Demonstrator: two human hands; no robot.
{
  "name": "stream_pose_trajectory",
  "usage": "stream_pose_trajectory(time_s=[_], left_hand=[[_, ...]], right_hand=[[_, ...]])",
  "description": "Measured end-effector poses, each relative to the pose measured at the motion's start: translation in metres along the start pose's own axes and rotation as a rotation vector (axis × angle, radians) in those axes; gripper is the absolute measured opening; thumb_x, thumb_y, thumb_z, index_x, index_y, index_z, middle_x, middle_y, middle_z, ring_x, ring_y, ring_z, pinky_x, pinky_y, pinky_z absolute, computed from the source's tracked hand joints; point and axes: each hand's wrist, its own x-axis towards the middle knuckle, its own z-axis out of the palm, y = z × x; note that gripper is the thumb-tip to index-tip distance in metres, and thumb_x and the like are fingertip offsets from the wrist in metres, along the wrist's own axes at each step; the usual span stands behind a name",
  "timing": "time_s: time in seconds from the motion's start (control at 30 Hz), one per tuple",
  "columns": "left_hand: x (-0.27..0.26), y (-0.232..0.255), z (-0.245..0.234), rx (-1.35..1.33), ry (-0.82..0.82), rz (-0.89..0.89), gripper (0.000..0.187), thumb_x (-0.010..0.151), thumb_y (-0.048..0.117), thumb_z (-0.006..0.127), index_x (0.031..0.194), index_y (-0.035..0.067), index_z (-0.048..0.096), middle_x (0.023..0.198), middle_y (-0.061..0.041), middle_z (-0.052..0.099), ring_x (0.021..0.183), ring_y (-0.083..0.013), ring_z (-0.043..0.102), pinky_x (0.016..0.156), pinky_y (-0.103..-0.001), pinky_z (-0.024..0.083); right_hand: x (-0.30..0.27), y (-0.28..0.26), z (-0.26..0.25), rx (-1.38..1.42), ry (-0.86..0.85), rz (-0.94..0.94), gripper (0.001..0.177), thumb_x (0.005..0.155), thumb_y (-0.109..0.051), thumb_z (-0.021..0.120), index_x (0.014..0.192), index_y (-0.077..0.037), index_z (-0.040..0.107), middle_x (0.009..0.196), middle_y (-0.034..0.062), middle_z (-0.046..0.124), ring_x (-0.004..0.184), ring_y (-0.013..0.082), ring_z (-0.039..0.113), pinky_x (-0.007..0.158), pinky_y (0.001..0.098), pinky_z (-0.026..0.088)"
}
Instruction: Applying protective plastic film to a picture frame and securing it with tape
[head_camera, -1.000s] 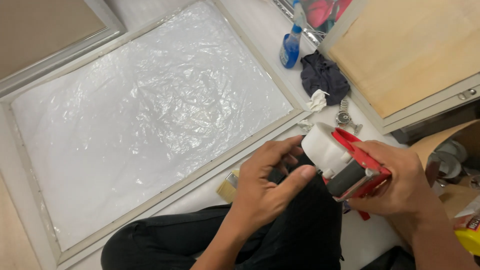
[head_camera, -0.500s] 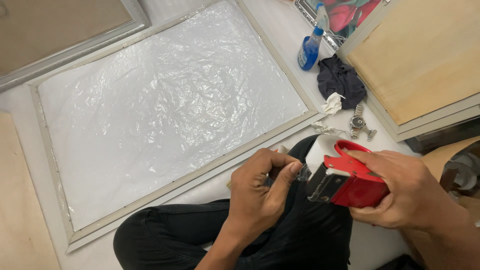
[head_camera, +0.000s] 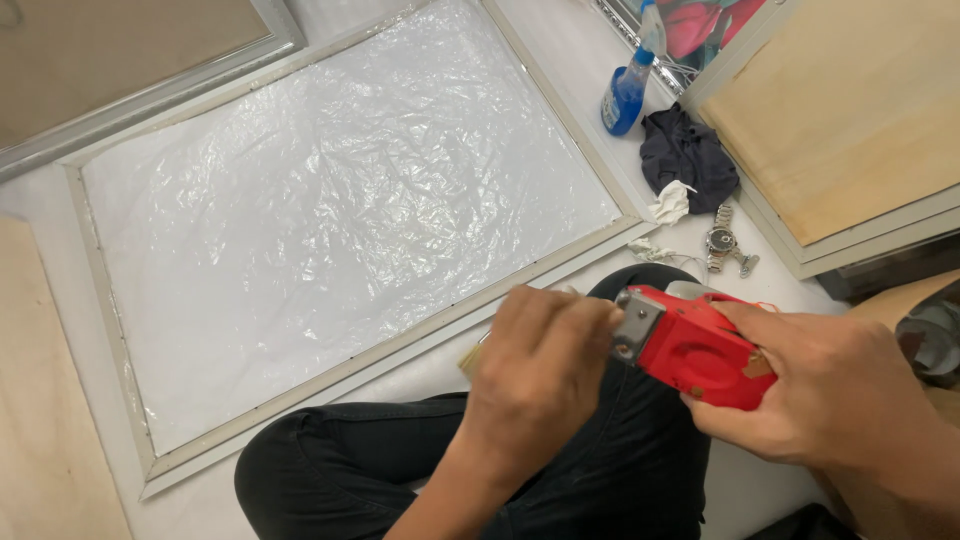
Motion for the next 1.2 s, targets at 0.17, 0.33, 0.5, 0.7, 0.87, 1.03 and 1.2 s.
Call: stream_pose_trajectory(time_s=[0.17,0.33,0.5,0.7,0.87,1.03,1.2], left_hand=[[-0.008,0.027,0.02,-0.112,-0.193,0.424,0.006,0.104,-0.005,0.065,0.11,-0.007,0.068,0.101,-0.016,0.062,0.085,-0.0256,0.057,0.077,-0.037,0.048],[-0.005,0.016,0.013,-0.348,-0.052,0.003,0.015,0.089,-0.001,0.078,0.1,0.006,0.071,0.091,-0.007,0.065,0.079,-0.0224,0.06,0.077,-0.034,0.049],[-0.032,-0.018,0.021,-1.071,0.057,-0.695,0.018,0.096,0.006,0.07,0.112,-0.003,0.069,0.089,-0.005,0.066,0.076,-0.0074,0.055,0.069,-0.02,0.048],[-0.041,-0.034,0.028,-1.105,0.124,-0.805,0.02,0.093,0.006,0.073,0.112,-0.002,0.071,0.083,-0.002,0.061,0.074,-0.0082,0.051,0.067,-0.021,0.043],[-0.045,-0.04,0.03,-1.087,0.143,-0.809,0.022,0.092,0.006,0.074,0.113,0.0,0.072,0.083,-0.001,0.061,0.074,-0.0082,0.05,0.068,-0.021,0.044],[-0.047,-0.045,0.029,-1.034,0.151,-0.868,0.024,0.091,0.011,0.076,0.113,0.002,0.074,0.081,0.0,0.058,0.073,-0.0083,0.047,0.066,-0.02,0.042],[-0.054,-0.054,0.024,-1.19,0.244,-1.023,0.029,0.092,0.009,0.073,0.119,0.0,0.07,0.089,-0.007,0.063,0.086,-0.0127,0.06,0.079,-0.025,0.05]], right_hand=[[0.021,0.017,0.017,-0.092,0.035,0.241,0.052,0.067,-0.048,0.083,0.098,-0.007,0.072,0.058,0.0111,0.066,0.044,0.0301,0.06,0.048,0.0399,0.048],[0.046,0.083,0.071,-0.08,0.084,0.48,0.075,0.082,-0.065,0.081,0.103,0.006,0.07,0.071,0.0199,0.07,0.06,0.04,0.067,0.06,0.0453,0.055],[0.024,0.137,0.171,0.176,-0.212,0.701,0.091,0.077,-0.059,0.074,0.137,0.004,0.048,0.118,0.0276,0.068,0.104,0.0437,0.069,0.088,0.0507,0.052],[-0.046,0.19,0.291,-0.175,-0.048,0.313,0.029,0.101,-0.028,0.047,0.117,-0.006,0.056,0.112,0.0177,0.066,0.102,0.0357,0.062,0.096,0.0448,0.046],[-0.049,0.195,0.312,-0.126,0.078,0.172,0.043,0.097,-0.029,0.052,0.133,-0.005,0.054,0.127,0.0147,0.063,0.113,0.0334,0.06,0.102,0.0434,0.043],[-0.025,0.178,0.283,-0.11,-0.006,0.157,0.045,0.093,-0.03,0.054,0.132,-0.007,0.058,0.13,0.013,0.065,0.113,0.0339,0.062,0.098,0.0438,0.045],[0.01,0.179,0.236,-0.051,-0.401,0.272,0.033,0.086,-0.034,0.06,0.11,-0.015,0.072,0.115,0.0106,0.076,0.104,0.0372,0.071,0.087,0.0462,0.054]])
